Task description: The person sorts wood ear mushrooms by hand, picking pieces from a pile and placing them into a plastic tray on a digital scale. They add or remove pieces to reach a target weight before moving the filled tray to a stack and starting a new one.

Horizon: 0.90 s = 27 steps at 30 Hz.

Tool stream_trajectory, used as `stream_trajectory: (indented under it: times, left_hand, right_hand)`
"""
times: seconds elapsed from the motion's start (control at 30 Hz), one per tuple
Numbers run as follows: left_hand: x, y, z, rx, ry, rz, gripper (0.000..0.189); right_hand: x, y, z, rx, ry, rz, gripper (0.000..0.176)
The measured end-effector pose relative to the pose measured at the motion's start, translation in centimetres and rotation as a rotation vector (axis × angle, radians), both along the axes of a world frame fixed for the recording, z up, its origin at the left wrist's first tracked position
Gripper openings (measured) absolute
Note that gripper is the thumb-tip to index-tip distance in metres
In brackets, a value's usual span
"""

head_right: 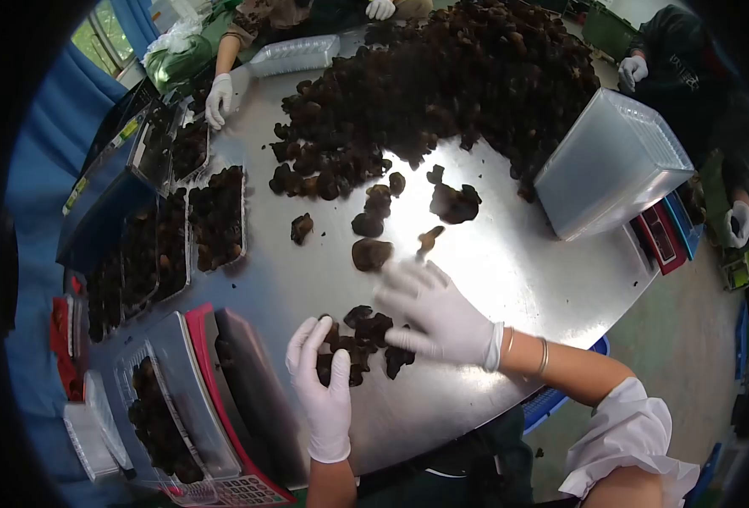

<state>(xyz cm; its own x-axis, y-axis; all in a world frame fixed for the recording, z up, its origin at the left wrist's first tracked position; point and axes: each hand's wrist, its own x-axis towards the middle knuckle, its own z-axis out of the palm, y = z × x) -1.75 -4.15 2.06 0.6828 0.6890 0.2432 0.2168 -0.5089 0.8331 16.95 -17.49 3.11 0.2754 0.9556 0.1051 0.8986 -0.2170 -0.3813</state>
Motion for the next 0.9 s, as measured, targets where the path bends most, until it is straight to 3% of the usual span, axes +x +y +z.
stream_trajectory:
  times: [0.1, 0.17, 0.23, 0.3, 0.37, 0.43, 0.5, 0.57, 0.67, 0.77, 0.9]
  left_hand:
    - [0.1, 0.0, 0.0, -0.041, -0.002, 0.034, 0.038]
    - [0.1, -0.1, -0.3, -0.058, -0.012, 0.029, 0.036]
    - [0.2, 0.0, -0.6, -0.033, -0.029, 0.034, 0.034]
    - [0.1, 0.2, -0.8, -0.024, -0.031, 0.042, 0.032]
    - [0.0, 0.4, -0.8, -0.101, -0.042, 0.054, 0.033]
    - [0.0, 0.6, -0.9, -0.152, -0.067, 0.066, 0.032]
    - [0.0, 0.6, -0.9, -0.217, -0.091, 0.084, 0.031]
    - [0.0, 0.6, -0.5, -0.262, -0.112, 0.078, 0.031]
    - [0.2, 0.5, -0.5, -0.305, -0.122, 0.064, 0.031]
    - [0.2, 0.4, -0.8, -0.149, -0.084, 0.046, 0.029]
    - [0.4, 0.4, -1.1, -0.175, -0.099, 0.045, 0.029]
  right_hand:
    - [0.1, 0.6, 1.2, 0.097, -0.015, 0.021, 0.046]
    - [3.7, 2.4, 2.2, 0.196, 0.137, -0.209, 0.037]
    - [7.2, 5.2, 0.7, 0.257, 0.096, -0.253, 0.037]
    - [9.4, 7.6, -1.2, 0.353, -0.219, -0.233, 0.041]
    - [9.8, 8.9, -3.6, 0.232, -0.338, -0.246, 0.045]
    - [8.7, 8.0, -1.6, 0.103, 0.02, 0.02, 0.037]
    - [7.1, 6.1, 1.4, 0.17, 0.185, 0.114, 0.028]
    - [7.9, 3.6, 2.5, 0.272, 0.248, 0.086, 0.025]
    - [9.4, 1.6, 1.0, 0.342, 0.506, -0.249, 0.02]
    - [7.9, 1.0, 0.3, 0.361, 0.378, -0.273, 0.021]
    - [4.3, 4.9, 1.5, 0.288, 0.286, 0.04, 0.025]
